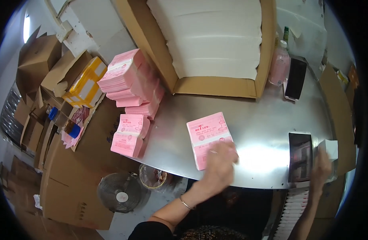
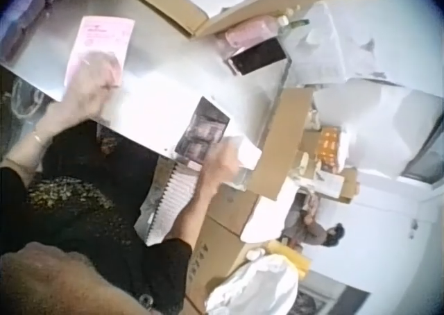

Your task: Packing pink paper sachets into white boxes and organizing them on a workbench.

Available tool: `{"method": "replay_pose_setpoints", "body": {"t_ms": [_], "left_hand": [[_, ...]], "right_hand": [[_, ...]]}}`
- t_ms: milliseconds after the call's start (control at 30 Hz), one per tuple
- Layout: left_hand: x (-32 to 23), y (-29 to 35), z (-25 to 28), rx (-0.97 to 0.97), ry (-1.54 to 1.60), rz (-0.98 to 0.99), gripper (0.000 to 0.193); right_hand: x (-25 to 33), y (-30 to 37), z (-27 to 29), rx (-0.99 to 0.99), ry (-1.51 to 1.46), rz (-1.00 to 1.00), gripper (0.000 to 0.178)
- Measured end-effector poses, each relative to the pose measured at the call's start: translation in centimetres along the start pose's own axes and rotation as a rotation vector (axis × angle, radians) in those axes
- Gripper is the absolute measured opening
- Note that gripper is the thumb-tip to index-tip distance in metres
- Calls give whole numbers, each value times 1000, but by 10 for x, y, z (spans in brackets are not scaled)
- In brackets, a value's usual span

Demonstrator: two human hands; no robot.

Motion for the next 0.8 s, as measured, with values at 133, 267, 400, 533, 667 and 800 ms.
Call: {"method": "replay_pose_setpoints", "body": {"t_ms": [133, 267, 400, 533, 667, 800], "left_hand": [[49, -16, 34, -90, -354, 219, 12], [78, -10, -18, 389, -452, 242, 13], [81, -2, 26, 241, -421, 192, 13], [70, -2, 8, 246, -461, 197, 8], [30, -20, 11, 92, -285, 103, 9], [-60, -14, -76, 269, 78, -193, 13]], "right_hand": [[-77, -13, -10, 132, 383, -210, 26], [-89, -10, -1, 66, 198, -284, 22], [-55, -40, -12, 123, 213, -328, 32], [-53, -34, 10, 32, 65, -324, 23], [-58, -27, 13, 110, 74, -335, 18], [-45, -21, 21, -116, 98, -248, 29]]}}
Point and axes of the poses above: each hand's wrist, its own y-axis away from the middle knuckle, its own z-axis out of the back of the hand, x = y × z, the point moved 10 cm from there along -y, towards the middle knuckle, and after that the axes turned 2 degrees about -z, right-handed, at the moved point
